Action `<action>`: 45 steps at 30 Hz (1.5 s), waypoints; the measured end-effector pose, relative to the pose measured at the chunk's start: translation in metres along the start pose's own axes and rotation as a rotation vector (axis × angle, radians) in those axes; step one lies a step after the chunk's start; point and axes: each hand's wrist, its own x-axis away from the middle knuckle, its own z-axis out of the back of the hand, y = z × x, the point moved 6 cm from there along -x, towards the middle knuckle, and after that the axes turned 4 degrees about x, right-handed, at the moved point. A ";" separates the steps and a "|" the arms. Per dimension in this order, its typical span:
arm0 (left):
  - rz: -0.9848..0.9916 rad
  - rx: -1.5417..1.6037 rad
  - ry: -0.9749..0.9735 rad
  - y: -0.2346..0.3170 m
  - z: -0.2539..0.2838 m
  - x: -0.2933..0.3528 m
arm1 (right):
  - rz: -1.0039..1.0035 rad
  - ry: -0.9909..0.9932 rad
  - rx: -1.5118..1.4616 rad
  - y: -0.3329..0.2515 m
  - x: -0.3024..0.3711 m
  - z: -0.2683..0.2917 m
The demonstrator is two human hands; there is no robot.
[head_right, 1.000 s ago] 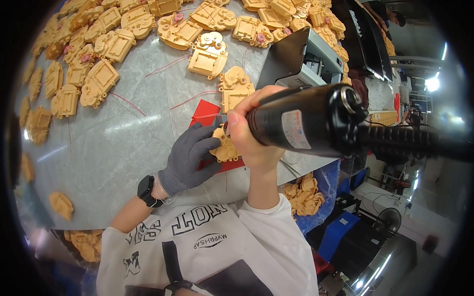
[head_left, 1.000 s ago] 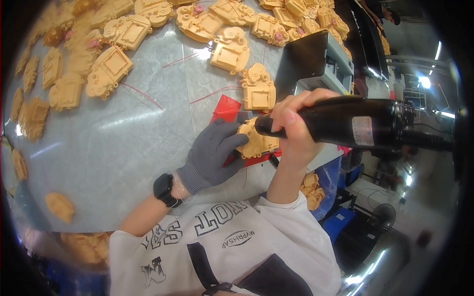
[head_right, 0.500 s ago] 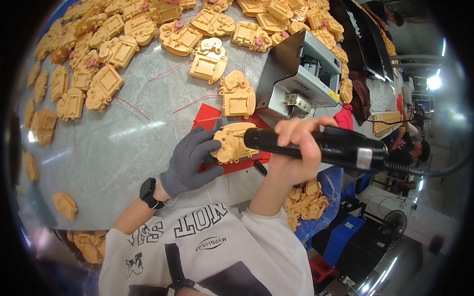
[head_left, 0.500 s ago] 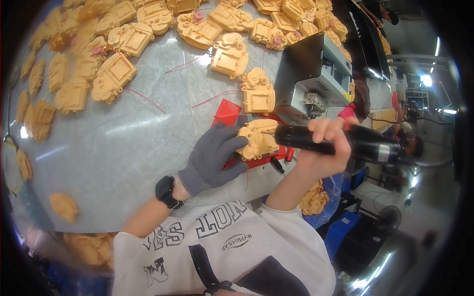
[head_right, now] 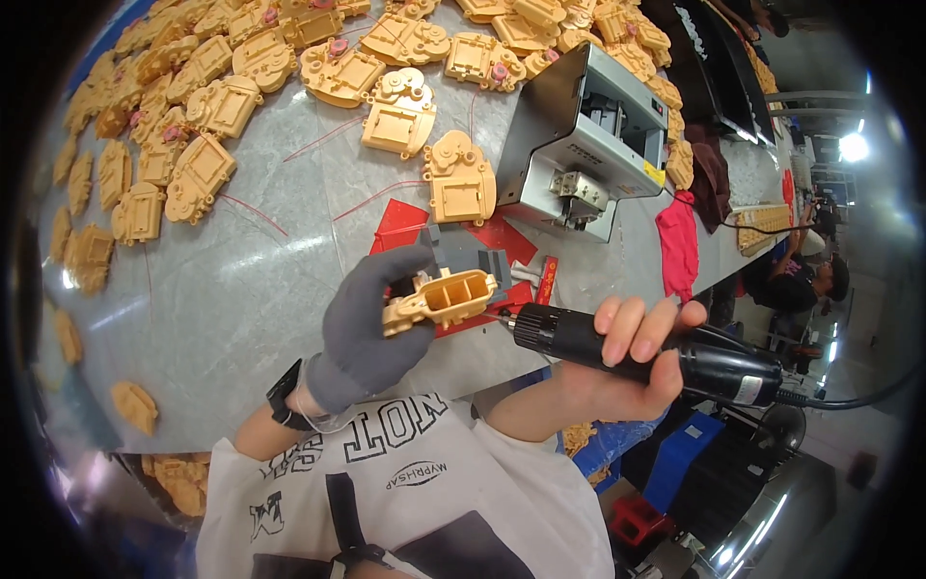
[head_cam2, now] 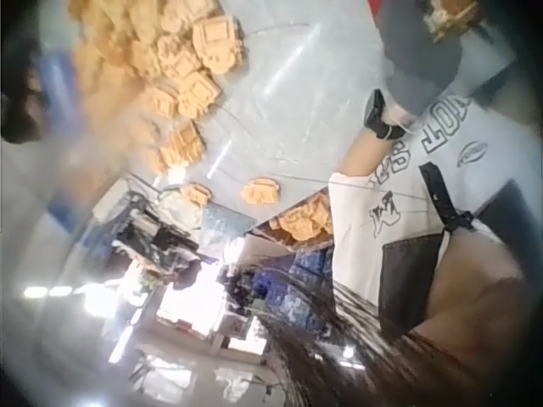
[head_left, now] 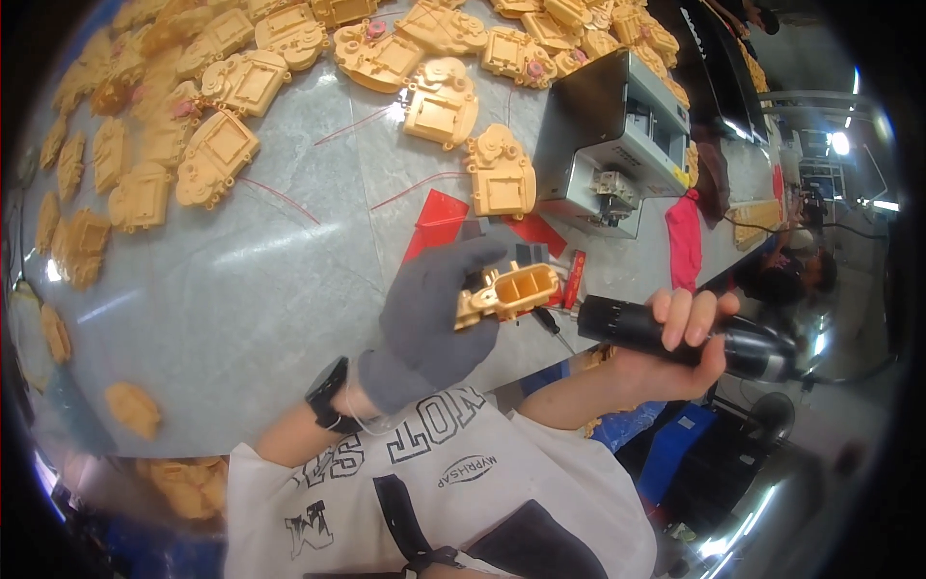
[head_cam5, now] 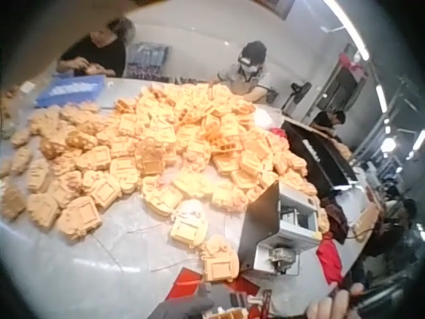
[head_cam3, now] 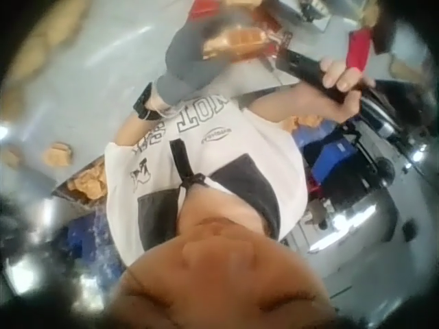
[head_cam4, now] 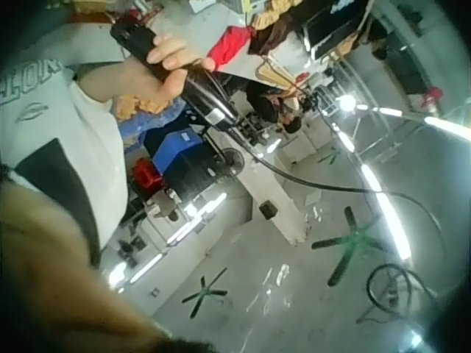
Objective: The person assembles yellow plastic toy parts by securing them with screws using an electric screwdriver at a factory workstation.
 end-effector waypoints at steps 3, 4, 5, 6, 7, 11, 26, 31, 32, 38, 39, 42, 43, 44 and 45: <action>-0.382 -0.129 0.109 0.008 0.025 0.017 | 0.049 -0.013 -0.036 -0.007 -0.001 -0.001; -0.380 -0.131 0.110 0.003 0.030 0.020 | 0.047 -0.013 -0.038 -0.006 0.000 -0.001; -0.405 -0.156 0.132 0.002 0.036 0.024 | 0.059 -0.005 0.017 -0.006 0.001 -0.001; -0.429 -0.182 0.154 0.001 0.041 0.028 | 0.072 0.001 0.071 -0.006 0.002 0.000; -0.428 -0.191 0.144 0.005 0.045 0.031 | 0.070 0.002 0.067 -0.005 0.003 0.001; -0.420 -0.190 0.163 0.006 0.055 0.041 | -0.004 -0.020 0.034 0.006 0.007 0.002; -0.100 0.065 0.167 -0.002 -0.006 -0.007 | 0.093 -0.166 0.070 -0.006 0.012 -0.019; -0.103 -0.158 0.085 -0.005 -0.018 -0.021 | 0.141 -0.036 0.131 -0.012 0.008 -0.002; -0.163 -0.311 0.099 -0.004 -0.019 -0.022 | 0.142 -0.033 0.133 -0.012 0.007 -0.001; -0.314 -0.590 0.086 -0.002 -0.024 -0.029 | 0.156 -0.012 0.121 -0.004 0.003 0.000; -0.329 -0.579 0.044 -0.004 -0.025 -0.030 | 0.132 -0.087 0.115 -0.001 -0.001 -0.011; -0.326 -0.660 0.012 -0.010 -0.022 -0.030 | 0.111 -0.137 0.103 0.009 -0.008 -0.021; -0.328 -0.660 0.017 -0.011 -0.020 -0.030 | 0.100 -0.180 0.096 0.011 -0.010 -0.029; -0.306 -0.676 -0.021 -0.014 -0.020 -0.030 | 0.089 -0.223 0.089 0.013 -0.010 -0.035; -0.283 -0.692 -0.060 -0.017 -0.020 -0.030 | 0.095 -0.281 0.098 0.013 -0.010 -0.038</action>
